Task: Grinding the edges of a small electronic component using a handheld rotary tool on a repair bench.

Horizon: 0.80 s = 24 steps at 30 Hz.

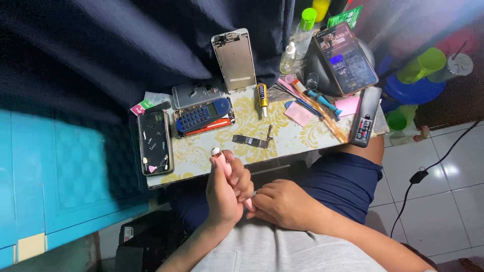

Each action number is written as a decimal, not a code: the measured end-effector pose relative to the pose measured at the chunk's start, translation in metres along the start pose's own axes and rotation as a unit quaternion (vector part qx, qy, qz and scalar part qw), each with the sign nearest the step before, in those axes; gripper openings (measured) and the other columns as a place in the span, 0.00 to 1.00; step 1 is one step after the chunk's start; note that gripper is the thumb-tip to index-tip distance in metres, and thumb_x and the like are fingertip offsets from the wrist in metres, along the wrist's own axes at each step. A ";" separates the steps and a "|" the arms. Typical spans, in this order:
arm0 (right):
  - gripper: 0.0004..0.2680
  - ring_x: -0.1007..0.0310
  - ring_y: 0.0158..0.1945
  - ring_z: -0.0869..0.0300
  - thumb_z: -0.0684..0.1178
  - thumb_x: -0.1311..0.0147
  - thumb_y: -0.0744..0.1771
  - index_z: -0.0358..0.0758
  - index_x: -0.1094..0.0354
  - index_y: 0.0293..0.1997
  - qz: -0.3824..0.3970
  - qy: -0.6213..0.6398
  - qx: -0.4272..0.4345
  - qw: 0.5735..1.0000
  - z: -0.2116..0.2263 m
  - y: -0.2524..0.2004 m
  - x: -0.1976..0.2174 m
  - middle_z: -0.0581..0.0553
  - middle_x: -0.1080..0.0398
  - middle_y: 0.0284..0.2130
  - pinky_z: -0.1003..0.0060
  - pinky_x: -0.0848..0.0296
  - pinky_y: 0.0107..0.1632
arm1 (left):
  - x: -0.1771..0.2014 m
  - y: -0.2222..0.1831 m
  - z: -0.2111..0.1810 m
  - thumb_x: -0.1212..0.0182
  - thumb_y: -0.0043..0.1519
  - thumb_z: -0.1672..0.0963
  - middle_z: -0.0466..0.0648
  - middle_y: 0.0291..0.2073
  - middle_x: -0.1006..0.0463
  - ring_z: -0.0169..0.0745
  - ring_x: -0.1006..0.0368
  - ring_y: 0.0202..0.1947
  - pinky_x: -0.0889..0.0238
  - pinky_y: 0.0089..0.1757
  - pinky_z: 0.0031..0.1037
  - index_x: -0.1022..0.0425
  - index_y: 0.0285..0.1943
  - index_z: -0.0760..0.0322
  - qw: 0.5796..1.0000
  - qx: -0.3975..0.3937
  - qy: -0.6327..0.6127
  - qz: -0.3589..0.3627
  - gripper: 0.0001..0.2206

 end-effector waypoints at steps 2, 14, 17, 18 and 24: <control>0.13 0.36 0.23 0.51 0.55 0.49 0.72 0.41 0.37 0.31 0.005 0.017 -0.015 1.000 -0.006 -0.004 -0.003 0.46 0.37 0.21 0.58 0.38 0.27 | 0.003 0.002 0.003 0.53 0.68 0.42 0.39 0.18 0.46 0.24 0.58 0.12 0.64 0.16 0.19 0.34 0.42 0.54 1.000 -0.009 -0.005 0.005 0.17; 0.12 0.30 0.20 0.59 0.50 0.56 0.70 0.38 0.28 0.31 -0.134 0.400 -0.276 0.863 -0.084 -0.052 -0.025 0.44 0.30 0.15 0.64 0.29 0.26 | -0.064 -0.029 -0.007 0.55 0.71 0.58 0.61 0.52 0.19 0.56 0.21 0.48 0.26 0.49 0.44 0.35 0.65 0.77 0.865 -0.173 0.413 0.226 0.17; 0.12 0.34 0.18 0.58 0.51 0.56 0.69 0.39 0.26 0.34 -0.133 0.325 -0.248 0.903 -0.073 -0.035 -0.005 0.43 0.32 0.14 0.64 0.32 0.23 | -0.059 -0.025 -0.015 0.55 0.72 0.55 0.59 0.43 0.19 0.58 0.20 0.48 0.27 0.51 0.46 0.25 0.47 0.72 0.880 -0.191 0.376 0.219 0.15; 0.11 0.36 0.17 0.57 0.51 0.56 0.69 0.39 0.25 0.37 -0.122 0.258 -0.229 0.931 -0.063 -0.024 0.006 0.43 0.32 0.14 0.63 0.33 0.23 | -0.055 -0.023 -0.022 0.55 0.73 0.51 0.55 0.36 0.17 0.60 0.20 0.52 0.30 0.55 0.45 0.20 0.34 0.68 0.881 -0.221 0.362 0.209 0.22; 0.14 0.31 0.19 0.48 0.49 0.53 0.68 0.36 0.27 0.56 -0.096 0.168 -0.214 0.957 -0.050 -0.028 0.000 0.38 0.28 0.18 0.56 0.30 0.24 | -0.035 -0.017 -0.022 0.63 0.73 0.48 0.57 0.34 0.16 0.52 0.17 0.40 0.25 0.43 0.32 0.26 0.30 0.67 0.898 -0.177 0.359 0.183 0.25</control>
Point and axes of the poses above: each hand's wrist, its own y-axis towards the middle knuckle, its own x-axis out of the back of the hand, z = x × y, the point moved 9 cm from there along y, towards the middle knuckle
